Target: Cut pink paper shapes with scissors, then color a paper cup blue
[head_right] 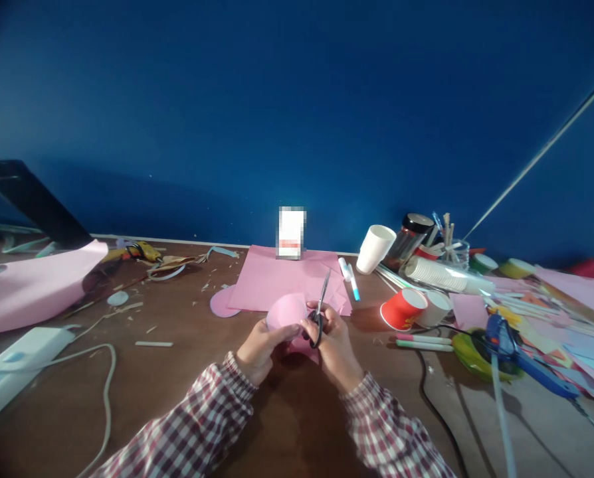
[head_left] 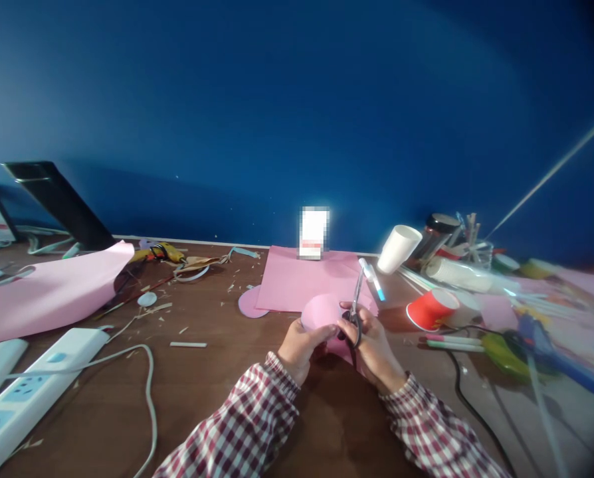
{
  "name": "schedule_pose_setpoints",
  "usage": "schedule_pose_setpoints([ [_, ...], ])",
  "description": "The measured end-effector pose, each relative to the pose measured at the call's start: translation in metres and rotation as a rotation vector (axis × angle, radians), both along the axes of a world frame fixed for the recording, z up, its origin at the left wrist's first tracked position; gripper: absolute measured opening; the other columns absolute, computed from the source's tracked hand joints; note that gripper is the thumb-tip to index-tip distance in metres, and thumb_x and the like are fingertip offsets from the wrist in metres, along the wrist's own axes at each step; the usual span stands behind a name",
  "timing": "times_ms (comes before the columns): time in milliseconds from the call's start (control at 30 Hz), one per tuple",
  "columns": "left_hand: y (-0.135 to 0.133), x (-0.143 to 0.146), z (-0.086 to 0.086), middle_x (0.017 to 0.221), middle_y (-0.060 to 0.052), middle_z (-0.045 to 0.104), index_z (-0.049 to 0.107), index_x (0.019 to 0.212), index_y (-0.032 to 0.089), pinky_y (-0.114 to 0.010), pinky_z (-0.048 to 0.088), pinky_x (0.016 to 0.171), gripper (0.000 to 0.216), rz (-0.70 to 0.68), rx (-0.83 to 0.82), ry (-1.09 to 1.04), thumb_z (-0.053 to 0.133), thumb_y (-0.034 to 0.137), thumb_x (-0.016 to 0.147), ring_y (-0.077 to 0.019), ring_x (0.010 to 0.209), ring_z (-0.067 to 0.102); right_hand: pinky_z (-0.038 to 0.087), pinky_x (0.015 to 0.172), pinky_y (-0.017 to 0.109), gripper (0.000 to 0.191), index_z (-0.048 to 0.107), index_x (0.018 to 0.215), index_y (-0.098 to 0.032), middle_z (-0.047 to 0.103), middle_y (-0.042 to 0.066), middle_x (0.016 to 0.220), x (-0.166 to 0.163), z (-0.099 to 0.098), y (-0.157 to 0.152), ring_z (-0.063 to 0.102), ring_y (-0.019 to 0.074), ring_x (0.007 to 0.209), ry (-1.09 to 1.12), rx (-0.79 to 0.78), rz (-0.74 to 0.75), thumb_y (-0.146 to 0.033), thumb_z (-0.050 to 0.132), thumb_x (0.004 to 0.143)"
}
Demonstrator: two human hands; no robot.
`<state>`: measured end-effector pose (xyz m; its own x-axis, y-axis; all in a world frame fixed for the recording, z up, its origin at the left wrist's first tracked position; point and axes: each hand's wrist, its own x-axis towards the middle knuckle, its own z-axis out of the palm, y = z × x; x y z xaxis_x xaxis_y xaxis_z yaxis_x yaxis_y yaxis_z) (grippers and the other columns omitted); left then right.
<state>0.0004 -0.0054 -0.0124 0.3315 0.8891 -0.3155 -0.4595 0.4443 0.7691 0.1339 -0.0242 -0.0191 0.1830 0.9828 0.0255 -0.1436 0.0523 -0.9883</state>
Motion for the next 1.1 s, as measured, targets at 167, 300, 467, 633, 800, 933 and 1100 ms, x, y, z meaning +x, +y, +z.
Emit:
schedule_pose_setpoints([
  [167, -0.003, 0.006, -0.004, 0.063, -0.006, 0.064, 0.066, 0.076, 0.008, -0.020, 0.045, 0.047, 0.033, 0.117, -0.109, -0.112, 0.080, 0.029, 0.054, -0.0093, 0.049, 0.056, 0.049, 0.060, 0.024, 0.053, 0.045, 0.120, -0.021, 0.057, -0.004, 0.072, -0.007, -0.001, -0.001, 0.057, 0.0111, 0.061, 0.031, 0.005, -0.074, -0.031, 0.069, 0.073],
  [300, -0.005, 0.009, -0.004, 0.064, -0.006, 0.064, 0.065, 0.076, 0.008, -0.023, 0.049, 0.050, 0.035, 0.127, -0.105, -0.172, 0.082, 0.028, 0.052, -0.0110, 0.051, 0.058, 0.052, 0.062, 0.028, 0.060, 0.040, 0.124, -0.021, 0.061, -0.001, 0.074, -0.011, -0.004, -0.002, 0.061, 0.0151, 0.064, 0.010, 0.001, -0.073, -0.036, 0.069, 0.073],
  [467, 0.000, 0.004, 0.004, 0.066, -0.006, 0.066, 0.064, 0.080, 0.007, -0.024, 0.052, 0.051, 0.036, 0.212, -0.124, -0.151, 0.081, 0.026, 0.054, -0.0135, 0.054, 0.061, 0.051, 0.065, 0.028, 0.047, 0.048, 0.111, -0.022, 0.063, -0.001, 0.075, -0.010, -0.002, -0.005, 0.061, 0.0162, 0.068, -0.175, 0.059, -0.021, -0.038, 0.070, 0.073],
  [633, 0.011, -0.006, 0.008, 0.064, -0.005, 0.065, 0.064, 0.081, 0.008, -0.023, 0.051, 0.047, 0.031, 0.286, -0.181, -0.125, 0.079, 0.021, 0.057, -0.0124, 0.049, 0.060, 0.050, 0.071, 0.029, 0.033, 0.055, 0.105, -0.019, 0.065, 0.004, 0.084, -0.011, 0.004, -0.007, 0.061, 0.0173, 0.075, -0.281, 0.064, 0.139, -0.038, 0.063, 0.079],
  [800, 0.014, -0.008, 0.006, 0.067, -0.006, 0.066, 0.065, 0.078, 0.008, -0.016, 0.047, 0.043, 0.028, 0.335, -0.191, -0.140, 0.079, 0.016, 0.056, -0.0084, 0.049, 0.057, 0.050, 0.067, 0.026, 0.029, 0.058, 0.106, -0.019, 0.064, 0.006, 0.092, -0.019, 0.006, -0.012, 0.060, 0.0180, 0.081, -0.252, 0.052, 0.278, -0.037, 0.059, 0.083],
  [933, 0.011, -0.006, 0.005, 0.066, -0.006, 0.066, 0.066, 0.077, 0.008, -0.017, 0.048, 0.044, 0.027, 0.342, -0.184, -0.129, 0.079, 0.016, 0.055, -0.0092, 0.049, 0.058, 0.048, 0.064, 0.025, 0.032, 0.057, 0.109, -0.019, 0.062, 0.004, 0.086, -0.021, 0.002, -0.013, 0.059, 0.0161, 0.076, -0.206, 0.043, 0.298, -0.038, 0.057, 0.084],
  [1100, 0.008, -0.002, 0.005, 0.063, -0.007, 0.066, 0.065, 0.076, 0.007, -0.020, 0.049, 0.044, 0.027, 0.327, -0.155, -0.116, 0.078, 0.018, 0.055, -0.0123, 0.050, 0.060, 0.045, 0.060, 0.024, 0.028, 0.057, 0.107, -0.019, 0.059, 0.001, 0.078, -0.020, 0.001, -0.013, 0.054, 0.0137, 0.066, -0.231, 0.056, 0.309, -0.036, 0.056, 0.085],
])
